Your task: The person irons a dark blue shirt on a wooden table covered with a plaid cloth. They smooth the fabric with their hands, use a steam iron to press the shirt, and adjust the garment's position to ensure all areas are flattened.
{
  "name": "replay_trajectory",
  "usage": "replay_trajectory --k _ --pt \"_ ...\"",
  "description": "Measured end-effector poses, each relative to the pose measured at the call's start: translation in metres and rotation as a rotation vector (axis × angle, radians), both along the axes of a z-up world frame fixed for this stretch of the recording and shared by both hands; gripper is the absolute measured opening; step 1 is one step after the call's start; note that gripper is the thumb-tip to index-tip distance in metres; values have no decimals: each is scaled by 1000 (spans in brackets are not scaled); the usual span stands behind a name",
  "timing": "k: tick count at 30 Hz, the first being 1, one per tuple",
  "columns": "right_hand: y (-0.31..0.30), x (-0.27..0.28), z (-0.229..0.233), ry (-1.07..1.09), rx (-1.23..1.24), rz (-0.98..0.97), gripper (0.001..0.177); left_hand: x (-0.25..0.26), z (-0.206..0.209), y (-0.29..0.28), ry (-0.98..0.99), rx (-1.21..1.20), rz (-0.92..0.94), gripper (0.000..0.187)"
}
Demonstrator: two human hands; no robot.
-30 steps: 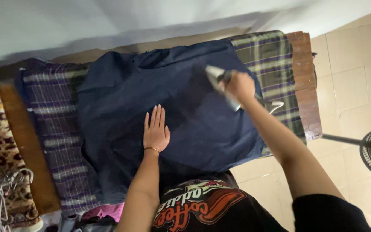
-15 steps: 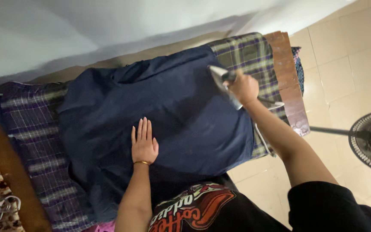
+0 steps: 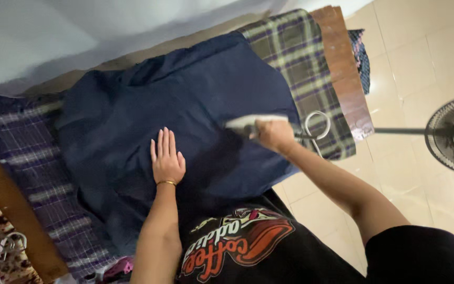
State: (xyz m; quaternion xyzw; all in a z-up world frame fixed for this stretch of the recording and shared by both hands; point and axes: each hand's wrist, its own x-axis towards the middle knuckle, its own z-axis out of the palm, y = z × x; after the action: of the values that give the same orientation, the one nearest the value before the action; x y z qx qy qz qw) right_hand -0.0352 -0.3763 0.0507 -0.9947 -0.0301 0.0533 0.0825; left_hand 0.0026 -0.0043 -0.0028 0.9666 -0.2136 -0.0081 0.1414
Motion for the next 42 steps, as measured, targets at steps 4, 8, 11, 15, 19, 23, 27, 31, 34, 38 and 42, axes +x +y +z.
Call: replay_trajectory --k 4,8,11,15,19,23,27,31,34,38,42 --pt "-21 -66 -10 -7 78 104 34 -4 0 -1 -17 17 -11 73" --pt "-62 -55 -12 92 -56 -202 38 -3 0 -1 -34 11 -10 72" --pt "-85 -19 -4 -65 -76 -416 44 -4 -2 1 -31 -10 -7 71" --pt "-92 5 10 -148 61 -533 44 -7 -4 2 -62 -24 -17 70" --pt "-52 -24 14 -79 -86 -329 50 -12 -4 1 -91 9 -25 69" --pt "5 -72 12 16 -19 -209 38 -16 -4 -4 -126 26 -13 66" --pt "15 -101 17 42 25 -274 42 -42 -3 -38 -104 -39 114 65" --pt "-8 -87 17 60 18 -412 47 -77 -3 -75 -111 -150 64 64" --pt "-37 -64 14 36 -35 -506 49 -85 -3 -75 -39 -165 57 64" --pt "-69 -14 13 -76 26 -577 43 -83 -4 -80 -73 -103 88 66" --pt "-71 27 24 0 44 -342 44 -83 -6 -80 -10 -135 114 68"
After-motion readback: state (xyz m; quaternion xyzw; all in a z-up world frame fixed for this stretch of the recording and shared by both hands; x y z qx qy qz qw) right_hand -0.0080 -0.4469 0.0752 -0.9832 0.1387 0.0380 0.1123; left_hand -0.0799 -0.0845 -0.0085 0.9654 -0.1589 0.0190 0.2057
